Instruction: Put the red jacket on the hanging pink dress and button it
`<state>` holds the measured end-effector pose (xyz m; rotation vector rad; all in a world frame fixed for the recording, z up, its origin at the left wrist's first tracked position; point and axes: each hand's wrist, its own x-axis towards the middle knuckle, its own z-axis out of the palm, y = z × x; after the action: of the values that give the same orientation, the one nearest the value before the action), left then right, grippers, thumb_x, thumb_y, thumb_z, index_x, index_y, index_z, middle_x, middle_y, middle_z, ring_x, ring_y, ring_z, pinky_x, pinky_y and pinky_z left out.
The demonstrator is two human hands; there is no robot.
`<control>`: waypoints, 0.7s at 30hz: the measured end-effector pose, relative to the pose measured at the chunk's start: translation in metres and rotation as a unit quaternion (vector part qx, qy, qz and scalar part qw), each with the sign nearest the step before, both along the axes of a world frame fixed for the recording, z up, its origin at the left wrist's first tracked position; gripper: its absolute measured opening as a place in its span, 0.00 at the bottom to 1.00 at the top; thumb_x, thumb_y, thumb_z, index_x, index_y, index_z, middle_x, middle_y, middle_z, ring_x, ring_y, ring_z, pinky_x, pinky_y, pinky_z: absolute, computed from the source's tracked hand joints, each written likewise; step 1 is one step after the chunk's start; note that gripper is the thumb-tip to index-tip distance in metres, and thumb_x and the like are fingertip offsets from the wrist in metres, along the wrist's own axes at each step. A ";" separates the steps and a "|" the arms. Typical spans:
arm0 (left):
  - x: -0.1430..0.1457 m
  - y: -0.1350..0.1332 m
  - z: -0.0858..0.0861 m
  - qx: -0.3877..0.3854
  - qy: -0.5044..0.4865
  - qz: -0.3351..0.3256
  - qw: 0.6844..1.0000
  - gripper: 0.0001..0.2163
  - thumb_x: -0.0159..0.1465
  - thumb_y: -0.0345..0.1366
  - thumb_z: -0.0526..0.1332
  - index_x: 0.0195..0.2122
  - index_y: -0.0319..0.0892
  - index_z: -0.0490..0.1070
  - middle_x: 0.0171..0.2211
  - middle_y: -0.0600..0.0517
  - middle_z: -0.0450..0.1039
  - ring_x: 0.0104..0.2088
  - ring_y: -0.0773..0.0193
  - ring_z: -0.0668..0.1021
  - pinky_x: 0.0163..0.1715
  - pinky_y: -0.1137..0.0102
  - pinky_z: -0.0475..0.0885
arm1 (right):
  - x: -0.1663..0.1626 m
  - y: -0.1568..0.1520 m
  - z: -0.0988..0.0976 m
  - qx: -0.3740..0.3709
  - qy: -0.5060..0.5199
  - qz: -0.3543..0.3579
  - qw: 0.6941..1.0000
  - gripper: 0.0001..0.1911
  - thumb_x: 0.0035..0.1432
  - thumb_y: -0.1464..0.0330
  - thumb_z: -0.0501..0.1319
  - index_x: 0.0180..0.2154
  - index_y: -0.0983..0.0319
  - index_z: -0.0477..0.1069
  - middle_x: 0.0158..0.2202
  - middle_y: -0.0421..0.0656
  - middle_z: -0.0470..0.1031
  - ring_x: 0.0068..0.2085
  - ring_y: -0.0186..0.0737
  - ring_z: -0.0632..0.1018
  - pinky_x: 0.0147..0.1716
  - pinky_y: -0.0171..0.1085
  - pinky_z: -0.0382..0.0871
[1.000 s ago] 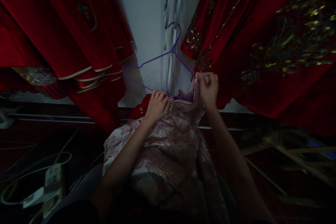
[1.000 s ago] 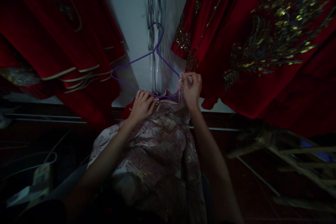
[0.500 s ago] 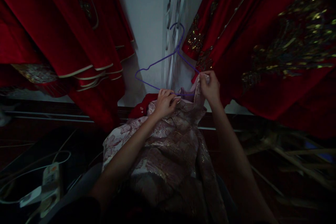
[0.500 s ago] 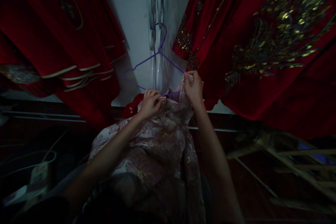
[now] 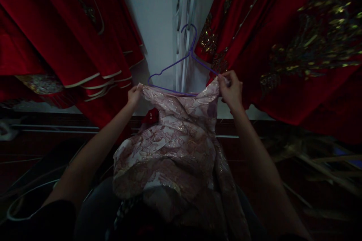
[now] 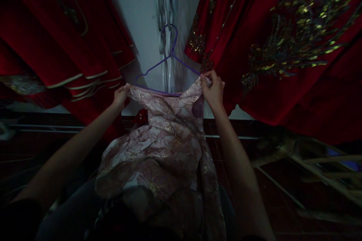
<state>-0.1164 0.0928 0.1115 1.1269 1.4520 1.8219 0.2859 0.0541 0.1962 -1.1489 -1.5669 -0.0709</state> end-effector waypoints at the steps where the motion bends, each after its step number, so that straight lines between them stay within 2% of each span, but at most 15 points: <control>1: -0.006 -0.001 -0.006 -0.008 -0.028 -0.014 0.999 0.17 0.54 0.50 0.65 0.28 0.39 0.71 0.26 0.53 0.71 0.28 0.67 0.72 0.30 0.73 0.65 | 0.000 0.000 0.000 -0.002 0.001 0.002 1.000 0.19 0.60 0.49 0.53 0.35 0.57 0.68 0.32 0.42 0.73 0.38 0.43 0.74 0.46 0.48 0.65; 3: -0.011 -0.002 -0.011 -0.007 -0.049 -0.060 0.997 0.18 0.51 0.51 0.66 0.31 0.39 0.73 0.29 0.53 0.73 0.28 0.68 0.72 0.30 0.74 0.65 | 0.002 0.000 0.002 -0.004 0.000 0.006 1.000 0.19 0.60 0.49 0.53 0.35 0.57 0.69 0.31 0.42 0.72 0.37 0.43 0.74 0.46 0.47 0.66; 5: -0.011 -0.002 -0.009 0.008 -0.032 -0.095 0.995 0.19 0.51 0.52 0.66 0.34 0.40 0.74 0.31 0.52 0.74 0.30 0.67 0.73 0.31 0.74 0.66 | 0.005 0.000 0.004 -0.002 -0.003 0.009 1.000 0.18 0.60 0.50 0.54 0.35 0.57 0.69 0.31 0.42 0.73 0.36 0.42 0.74 0.44 0.46 0.66; 12: -0.007 -0.001 0.022 0.017 0.016 -0.143 0.989 0.19 0.53 0.52 0.65 0.34 0.41 0.73 0.29 0.53 0.73 0.28 0.68 0.73 0.30 0.74 0.66 | 0.011 0.001 0.010 -0.002 -0.004 0.022 1.000 0.17 0.59 0.52 0.56 0.36 0.58 0.70 0.29 0.42 0.73 0.32 0.39 0.73 0.39 0.41 0.67; 14: -0.001 -0.003 0.035 0.024 0.046 -0.159 0.986 0.20 0.54 0.54 0.64 0.33 0.40 0.73 0.28 0.53 0.73 0.28 0.68 0.72 0.30 0.73 0.65 | 0.010 0.001 0.010 -0.008 0.001 0.031 0.999 0.16 0.59 0.52 0.56 0.36 0.58 0.70 0.29 0.41 0.72 0.32 0.39 0.73 0.38 0.41 0.67; 16: 0.012 -0.005 0.052 0.042 0.116 -0.175 0.977 0.21 0.55 0.55 0.63 0.33 0.40 0.74 0.27 0.52 0.72 0.28 0.67 0.72 0.30 0.74 0.65 | 0.008 0.002 0.008 -0.017 0.007 0.044 0.999 0.16 0.59 0.53 0.56 0.35 0.58 0.70 0.28 0.41 0.72 0.31 0.38 0.72 0.36 0.40 0.67; 18: 0.029 -0.008 0.073 0.065 0.216 -0.200 0.953 0.22 0.57 0.56 0.60 0.33 0.39 0.74 0.27 0.52 0.73 0.30 0.65 0.73 0.30 0.74 0.64 | 0.007 0.005 0.004 -0.025 0.016 0.056 0.998 0.15 0.59 0.53 0.56 0.35 0.57 0.69 0.28 0.40 0.71 0.30 0.37 0.72 0.35 0.39 0.67; 21: 0.050 -0.011 0.104 0.083 0.342 -0.237 0.905 0.23 0.59 0.54 0.58 0.40 0.37 0.75 0.30 0.51 0.75 0.33 0.64 0.73 0.32 0.73 0.65 | 0.008 0.010 0.000 -0.032 0.030 0.067 0.997 0.15 0.58 0.53 0.57 0.33 0.58 0.68 0.29 0.40 0.71 0.31 0.37 0.72 0.35 0.39 0.67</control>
<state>-0.0660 0.0822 0.2153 2.1431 1.1991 1.2645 0.2935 0.0639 0.1959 -1.0829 -1.5980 0.1013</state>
